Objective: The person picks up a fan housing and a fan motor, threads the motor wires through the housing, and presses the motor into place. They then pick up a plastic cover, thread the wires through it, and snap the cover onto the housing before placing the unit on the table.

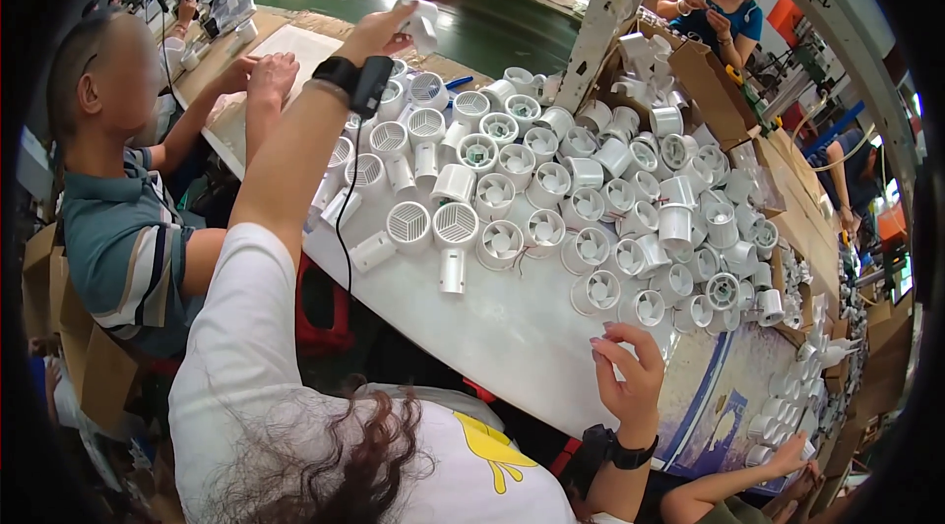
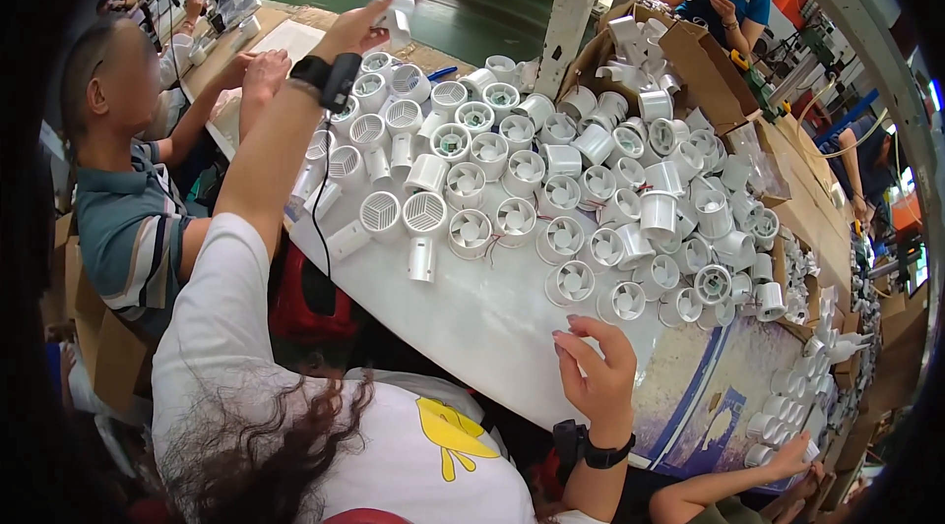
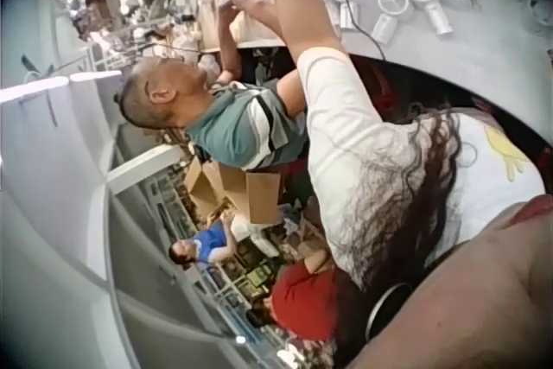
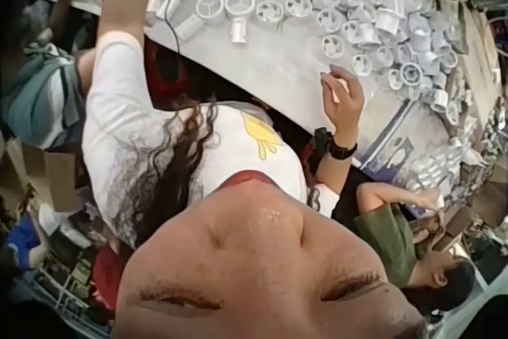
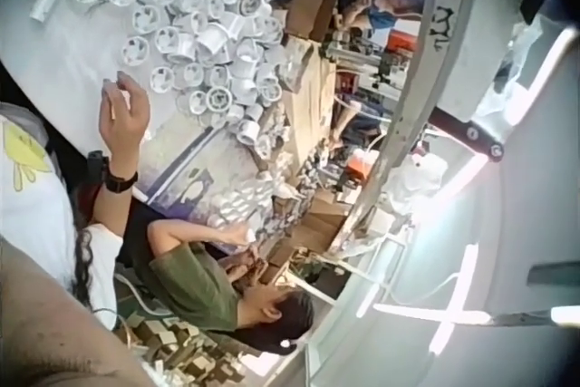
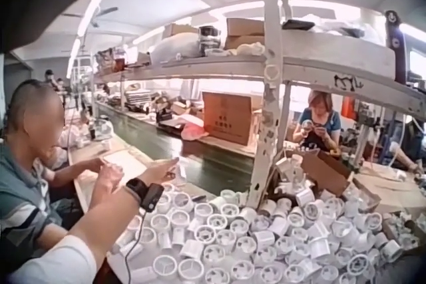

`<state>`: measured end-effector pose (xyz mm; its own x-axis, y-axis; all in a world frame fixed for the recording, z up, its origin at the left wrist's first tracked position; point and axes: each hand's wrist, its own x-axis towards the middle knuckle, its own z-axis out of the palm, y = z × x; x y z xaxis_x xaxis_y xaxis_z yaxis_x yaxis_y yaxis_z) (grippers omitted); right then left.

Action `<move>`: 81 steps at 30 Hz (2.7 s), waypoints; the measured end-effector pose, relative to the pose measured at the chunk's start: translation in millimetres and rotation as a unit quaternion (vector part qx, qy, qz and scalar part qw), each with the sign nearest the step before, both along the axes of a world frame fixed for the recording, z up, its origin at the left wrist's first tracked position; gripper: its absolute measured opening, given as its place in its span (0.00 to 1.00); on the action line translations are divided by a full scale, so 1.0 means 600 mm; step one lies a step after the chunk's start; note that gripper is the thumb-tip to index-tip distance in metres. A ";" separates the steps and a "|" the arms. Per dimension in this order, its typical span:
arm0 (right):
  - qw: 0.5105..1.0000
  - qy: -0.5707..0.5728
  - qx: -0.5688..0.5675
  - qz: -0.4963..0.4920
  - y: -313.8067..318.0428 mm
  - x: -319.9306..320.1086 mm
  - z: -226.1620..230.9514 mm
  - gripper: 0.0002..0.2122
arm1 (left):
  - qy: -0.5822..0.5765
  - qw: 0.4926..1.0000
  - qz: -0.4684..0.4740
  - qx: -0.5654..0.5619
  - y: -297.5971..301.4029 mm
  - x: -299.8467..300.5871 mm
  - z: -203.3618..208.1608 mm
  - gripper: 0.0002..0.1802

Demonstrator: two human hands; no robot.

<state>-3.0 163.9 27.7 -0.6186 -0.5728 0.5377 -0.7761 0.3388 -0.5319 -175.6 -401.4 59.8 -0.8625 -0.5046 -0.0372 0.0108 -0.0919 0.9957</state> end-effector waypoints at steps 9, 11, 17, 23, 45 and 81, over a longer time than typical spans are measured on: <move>0.998 -0.021 0.026 -0.052 0.008 -0.003 -0.002 0.11 | -0.112 0.985 0.021 -0.129 -0.090 -0.116 -0.078 0.31; 0.998 -0.025 0.028 -0.050 0.004 -0.008 -0.004 0.11 | -0.217 0.937 0.030 -0.273 -0.103 -0.127 -0.085 0.33; 0.998 -0.032 0.035 -0.033 -0.011 -0.014 0.001 0.10 | -0.294 0.795 0.152 -0.508 -0.114 -0.111 -0.121 0.38; 0.999 -0.026 0.039 -0.019 -0.016 -0.013 0.006 0.11 | -0.313 0.719 0.164 -0.599 -0.038 -0.081 -0.079 0.42; 1.000 -0.027 0.003 -0.002 0.019 0.067 -0.003 0.11 | -0.177 0.746 -0.145 -0.626 0.413 0.327 0.016 0.34; 0.558 -0.651 -0.453 0.247 0.024 -0.008 -0.043 0.31 | 0.037 0.923 -0.371 0.098 0.589 0.313 -0.035 0.26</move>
<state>-7.8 178.5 2.1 -0.7099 -0.7039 0.0243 0.5863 -0.6097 -0.5335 12.3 -47.8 38.7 -0.9719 0.2354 0.0074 -0.0605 -0.2798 0.9581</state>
